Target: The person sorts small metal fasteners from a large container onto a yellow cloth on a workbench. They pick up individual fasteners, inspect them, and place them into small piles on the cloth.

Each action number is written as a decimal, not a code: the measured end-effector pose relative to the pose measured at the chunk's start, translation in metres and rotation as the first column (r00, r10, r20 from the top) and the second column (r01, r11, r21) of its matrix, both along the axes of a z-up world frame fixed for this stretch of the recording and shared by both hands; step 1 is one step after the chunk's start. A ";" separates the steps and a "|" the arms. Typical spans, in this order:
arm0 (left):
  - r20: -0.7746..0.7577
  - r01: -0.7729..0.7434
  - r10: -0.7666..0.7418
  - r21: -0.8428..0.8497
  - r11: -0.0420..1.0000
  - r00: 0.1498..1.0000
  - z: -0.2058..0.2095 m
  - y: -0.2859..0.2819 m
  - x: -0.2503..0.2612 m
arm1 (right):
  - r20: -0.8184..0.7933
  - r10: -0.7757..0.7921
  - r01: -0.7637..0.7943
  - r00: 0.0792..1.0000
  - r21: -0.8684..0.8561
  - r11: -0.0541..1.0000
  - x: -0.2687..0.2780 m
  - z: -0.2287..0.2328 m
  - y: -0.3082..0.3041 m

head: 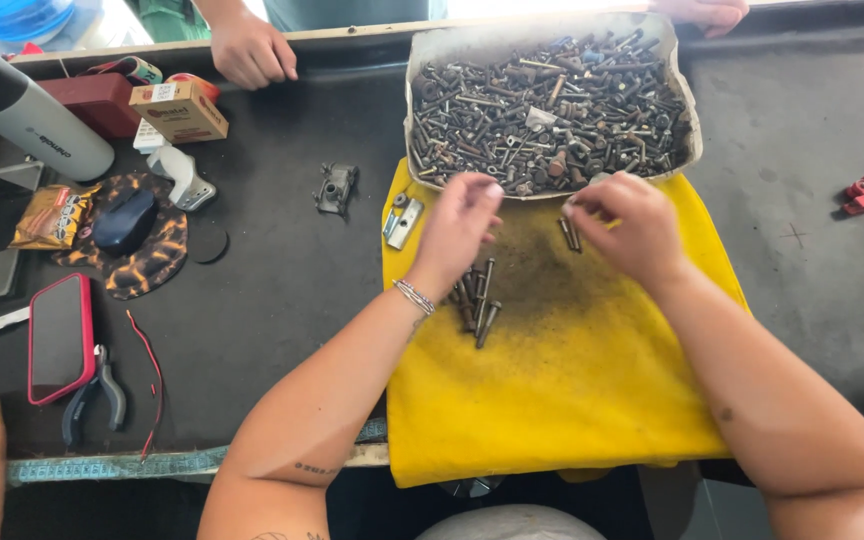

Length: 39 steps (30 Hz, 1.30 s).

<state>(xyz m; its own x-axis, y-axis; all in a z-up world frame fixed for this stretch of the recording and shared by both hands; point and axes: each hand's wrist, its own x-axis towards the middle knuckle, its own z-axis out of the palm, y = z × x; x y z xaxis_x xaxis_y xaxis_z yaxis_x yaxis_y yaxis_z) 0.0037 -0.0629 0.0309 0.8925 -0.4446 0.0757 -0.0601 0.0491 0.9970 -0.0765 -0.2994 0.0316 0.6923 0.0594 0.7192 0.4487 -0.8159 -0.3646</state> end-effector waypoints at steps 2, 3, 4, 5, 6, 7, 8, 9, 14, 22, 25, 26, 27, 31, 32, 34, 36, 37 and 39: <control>0.094 -0.056 0.050 0.066 0.996 0.994 -0.005 0.005 0.016 | -0.149 -0.082 0.084 0.985 0.008 0.996 0.000 0.003 -0.013; 0.189 -0.120 0.095 0.126 0.985 0.977 -0.007 0.007 0.024 | -0.295 -0.158 0.166 0.942 0.004 0.986 0.000 0.004 -0.020; 0.189 -0.118 0.093 0.125 0.985 0.978 -0.006 0.011 0.027 | -0.295 -0.160 0.168 0.942 0.004 0.986 -0.002 0.008 -0.018; 0.263 -0.184 0.137 0.164 0.969 0.955 -0.004 0.014 0.031 | -0.448 -0.186 0.214 0.874 0.012 0.977 -0.004 0.012 -0.016; 0.340 -0.255 0.178 0.195 0.947 0.923 -0.002 0.018 0.035 | -0.587 -0.202 0.259 0.784 0.013 0.966 -0.005 0.017 -0.015; 0.342 -0.255 0.179 0.193 0.948 0.923 -0.005 0.020 0.036 | -0.584 -0.203 0.259 0.786 0.013 0.966 -0.004 0.017 -0.017; 0.363 -0.283 0.204 0.179 0.942 0.909 -0.008 0.023 0.037 | -0.654 -0.229 0.291 0.721 -0.014 0.957 -0.003 0.016 -0.019; 0.384 -0.311 0.230 0.165 0.936 0.894 -0.012 0.026 0.038 | -0.716 -0.253 0.320 0.650 -0.044 0.946 -0.002 0.015 -0.021; 0.461 -0.350 0.208 0.248 0.903 0.863 -0.017 0.026 0.038 | -0.820 -0.265 0.368 0.506 -0.073 0.927 -0.011 0.046 -0.009; 0.470 -0.352 0.185 0.297 0.888 0.863 -0.022 0.026 0.043 | -0.833 -0.290 0.434 0.472 -0.067 0.898 -0.006 0.040 -0.018; 0.465 -0.355 0.188 0.304 0.884 0.865 -0.022 0.026 0.044 | -0.572 -0.455 0.459 0.682 -0.149 0.876 0.008 -0.004 -0.053; 0.468 -0.356 0.187 0.303 0.884 0.864 -0.022 0.027 0.044 | -0.448 -0.471 0.463 0.760 -0.135 0.876 0.012 -0.017 -0.064; 0.470 -0.357 0.187 0.303 0.884 0.863 -0.022 0.027 0.043 | -0.315 -0.479 0.465 0.820 -0.121 0.877 0.016 -0.031 -0.075; 0.482 -0.363 0.182 0.313 0.878 0.857 -0.021 0.026 0.043 | -0.278 -0.430 0.416 0.859 -0.113 0.902 0.020 -0.047 -0.058; 0.493 -0.368 0.179 0.318 0.874 0.851 -0.020 0.027 0.041 | -0.273 -0.413 0.383 0.869 -0.156 0.910 0.019 -0.049 -0.045; 0.506 -0.380 0.179 0.326 0.866 0.843 -0.019 0.028 0.039 | -0.269 -0.388 0.344 0.882 -0.195 0.918 0.016 -0.050 -0.018; 0.634 -0.438 0.143 0.336 0.834 0.760 -0.016 0.027 0.041 | -0.351 -0.268 0.221 0.897 -0.169 0.960 0.013 -0.045 0.008; 0.648 -0.443 0.141 0.331 0.833 0.749 -0.019 0.028 0.052 | -0.336 -0.269 0.225 0.903 -0.163 0.961 0.016 -0.046 0.011; 0.783 -0.512 0.025 0.382 0.769 0.622 -0.032 0.027 0.068 | -0.338 -0.226 0.157 0.914 -0.219 0.963 0.013 -0.054 0.014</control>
